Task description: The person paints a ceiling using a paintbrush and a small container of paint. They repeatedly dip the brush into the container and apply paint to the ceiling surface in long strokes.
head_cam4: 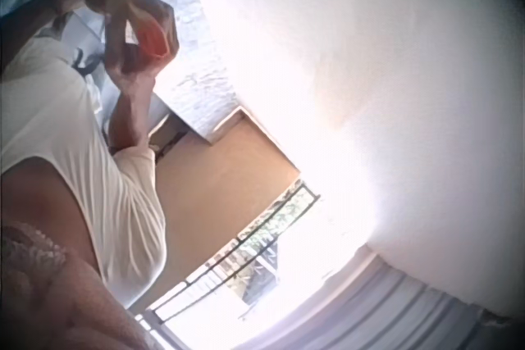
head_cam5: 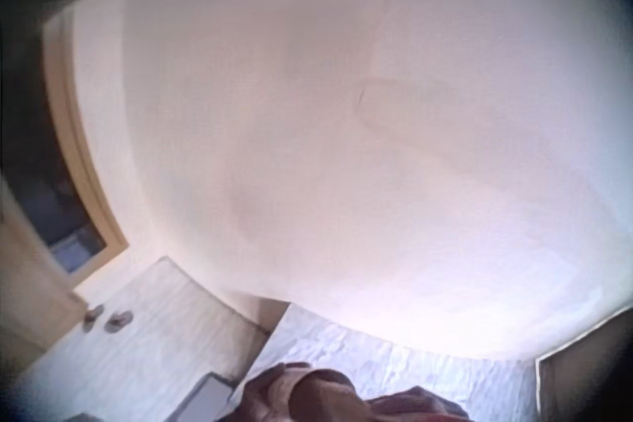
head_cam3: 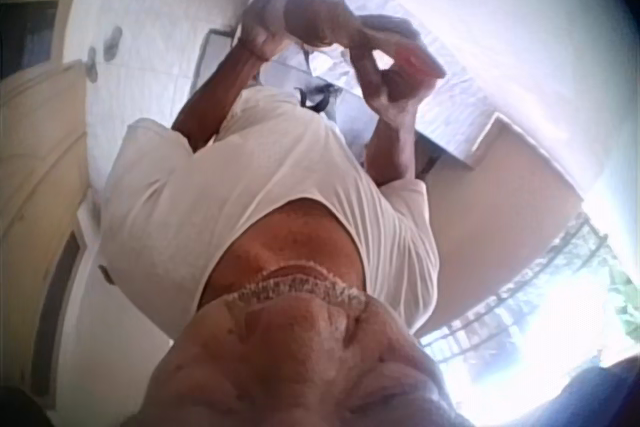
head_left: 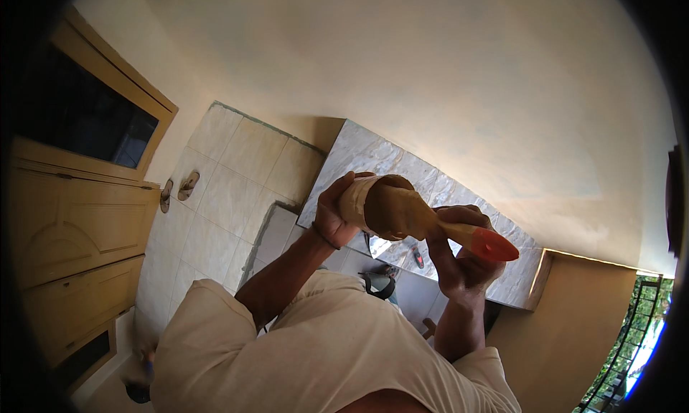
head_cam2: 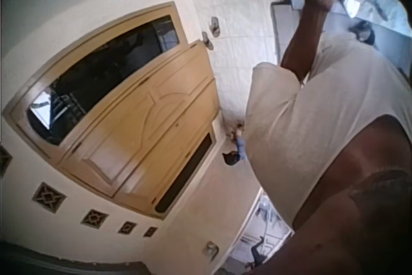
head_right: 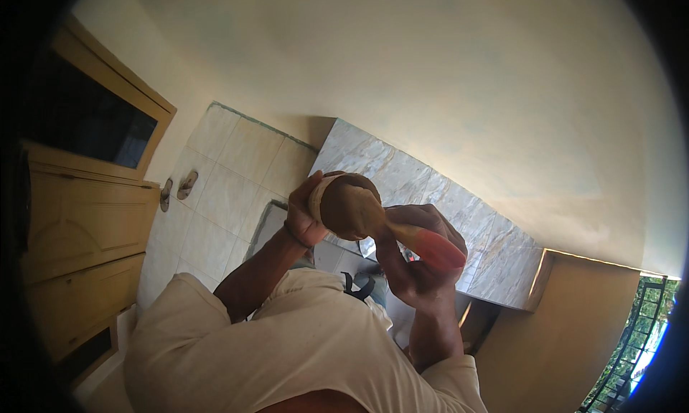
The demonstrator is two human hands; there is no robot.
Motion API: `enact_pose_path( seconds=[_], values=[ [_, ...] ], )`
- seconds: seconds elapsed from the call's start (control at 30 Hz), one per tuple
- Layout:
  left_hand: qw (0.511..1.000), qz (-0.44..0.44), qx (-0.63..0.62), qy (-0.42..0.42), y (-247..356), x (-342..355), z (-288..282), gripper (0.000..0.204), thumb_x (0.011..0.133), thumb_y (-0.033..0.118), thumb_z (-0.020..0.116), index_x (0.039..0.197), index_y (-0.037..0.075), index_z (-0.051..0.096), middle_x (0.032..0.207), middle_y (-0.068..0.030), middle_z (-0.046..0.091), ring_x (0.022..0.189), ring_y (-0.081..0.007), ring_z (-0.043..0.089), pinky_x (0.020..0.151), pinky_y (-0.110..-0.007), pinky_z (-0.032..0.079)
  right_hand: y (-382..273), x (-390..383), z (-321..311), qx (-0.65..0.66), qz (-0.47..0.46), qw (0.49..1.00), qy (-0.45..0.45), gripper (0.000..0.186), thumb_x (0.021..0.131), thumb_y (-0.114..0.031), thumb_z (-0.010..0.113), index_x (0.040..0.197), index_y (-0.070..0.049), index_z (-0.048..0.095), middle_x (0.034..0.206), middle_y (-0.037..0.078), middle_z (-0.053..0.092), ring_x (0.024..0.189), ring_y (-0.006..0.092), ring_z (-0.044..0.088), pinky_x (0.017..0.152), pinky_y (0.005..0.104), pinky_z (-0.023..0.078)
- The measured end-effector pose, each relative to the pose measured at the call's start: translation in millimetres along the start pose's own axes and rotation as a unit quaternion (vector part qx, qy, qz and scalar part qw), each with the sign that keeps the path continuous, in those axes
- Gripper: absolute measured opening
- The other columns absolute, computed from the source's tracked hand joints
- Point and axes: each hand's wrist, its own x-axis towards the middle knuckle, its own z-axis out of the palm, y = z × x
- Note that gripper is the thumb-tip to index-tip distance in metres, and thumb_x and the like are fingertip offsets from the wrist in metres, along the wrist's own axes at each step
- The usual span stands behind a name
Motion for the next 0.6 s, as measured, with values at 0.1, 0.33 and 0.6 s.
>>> enact_pose_path(
  seconds=[0.1, 0.33, 0.6],
  values=[
    [1.000, 0.014, 0.016, 0.005, 2, -1, -2, 0.042, 0.104, 0.032, 0.057, 0.125, -0.003, 0.063, 0.124, -0.0197, 0.069, 0.119, -0.0307, 0.066, 0.108, -0.046, 0.050, 5, 0, 7, -0.005, 0.054, 0.998, -0.044, 0.021, 0.079, 0.004, 0.079, 0.097, -0.001, 0.070, 0.091, 0.009, 0.074, 0.075, 0.0200, 0.072, 0.067, 0.0309, 0.056],
    [1.000, 0.015, 0.017, 0.015, 2, -5, -3, 0.041, 0.103, 0.033, 0.059, 0.125, -0.002, 0.063, 0.122, -0.0193, 0.069, 0.117, -0.0303, 0.067, 0.106, -0.045, 0.052, 16, -6, 21, 0.010, 0.095, 0.993, -0.068, 0.015, 0.086, -0.001, 0.080, 0.096, -0.002, 0.070, 0.092, 0.007, 0.074, 0.069, 0.0133, 0.071, 0.060, 0.0263, 0.055],
    [0.999, 0.021, 0.024, 0.017, 1, -6, -3, 0.040, 0.103, 0.032, 0.059, 0.124, -0.001, 0.063, 0.121, -0.0184, 0.070, 0.116, -0.0294, 0.068, 0.104, -0.044, 0.053, 25, -9, 24, 0.019, 0.094, 0.993, -0.070, 0.014, 0.088, -0.003, 0.080, 0.097, -0.001, 0.071, 0.093, 0.007, 0.074, 0.069, 0.0132, 0.071, 0.061, 0.0260, 0.055]
  ],
)
